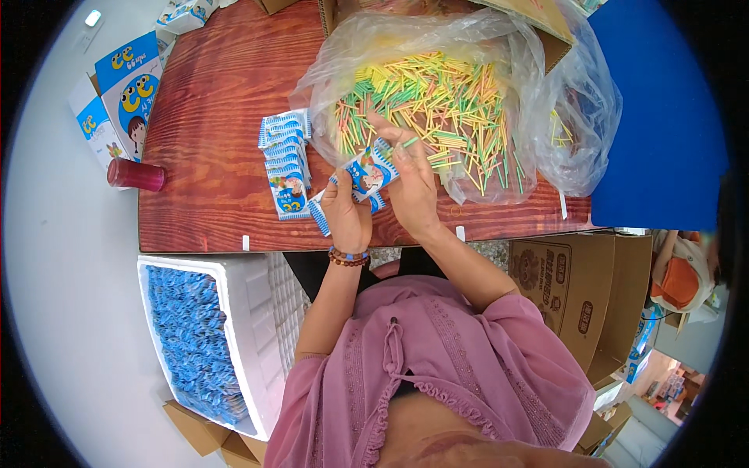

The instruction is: Manually packaging colorful sticks into small blue plastic packets.

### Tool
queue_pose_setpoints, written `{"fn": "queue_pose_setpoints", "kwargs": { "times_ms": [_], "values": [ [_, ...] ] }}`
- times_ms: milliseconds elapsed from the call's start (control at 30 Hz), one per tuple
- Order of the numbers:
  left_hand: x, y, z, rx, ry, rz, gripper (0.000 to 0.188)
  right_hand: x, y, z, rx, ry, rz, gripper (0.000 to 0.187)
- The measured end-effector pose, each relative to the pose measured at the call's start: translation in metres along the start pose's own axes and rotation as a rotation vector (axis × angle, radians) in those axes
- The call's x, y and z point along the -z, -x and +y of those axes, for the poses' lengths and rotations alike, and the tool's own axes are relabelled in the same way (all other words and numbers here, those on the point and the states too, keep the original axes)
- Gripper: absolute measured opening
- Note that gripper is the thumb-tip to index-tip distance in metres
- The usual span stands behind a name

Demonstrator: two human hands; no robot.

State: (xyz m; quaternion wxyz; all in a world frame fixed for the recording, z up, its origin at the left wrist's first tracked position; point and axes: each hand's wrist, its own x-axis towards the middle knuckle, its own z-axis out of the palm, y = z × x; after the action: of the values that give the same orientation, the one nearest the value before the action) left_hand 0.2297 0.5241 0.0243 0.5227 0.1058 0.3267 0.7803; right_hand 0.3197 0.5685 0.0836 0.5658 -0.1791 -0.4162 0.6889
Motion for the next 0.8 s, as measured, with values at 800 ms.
{"fn": "queue_pose_setpoints", "kwargs": {
  "times_ms": [800],
  "values": [
    [0.018, -0.003, 0.021, 0.065, 0.328, -0.062, 0.041, -0.002, -0.001, -0.011, -0.030, 0.957, -0.298, 0.038]
  ]
}}
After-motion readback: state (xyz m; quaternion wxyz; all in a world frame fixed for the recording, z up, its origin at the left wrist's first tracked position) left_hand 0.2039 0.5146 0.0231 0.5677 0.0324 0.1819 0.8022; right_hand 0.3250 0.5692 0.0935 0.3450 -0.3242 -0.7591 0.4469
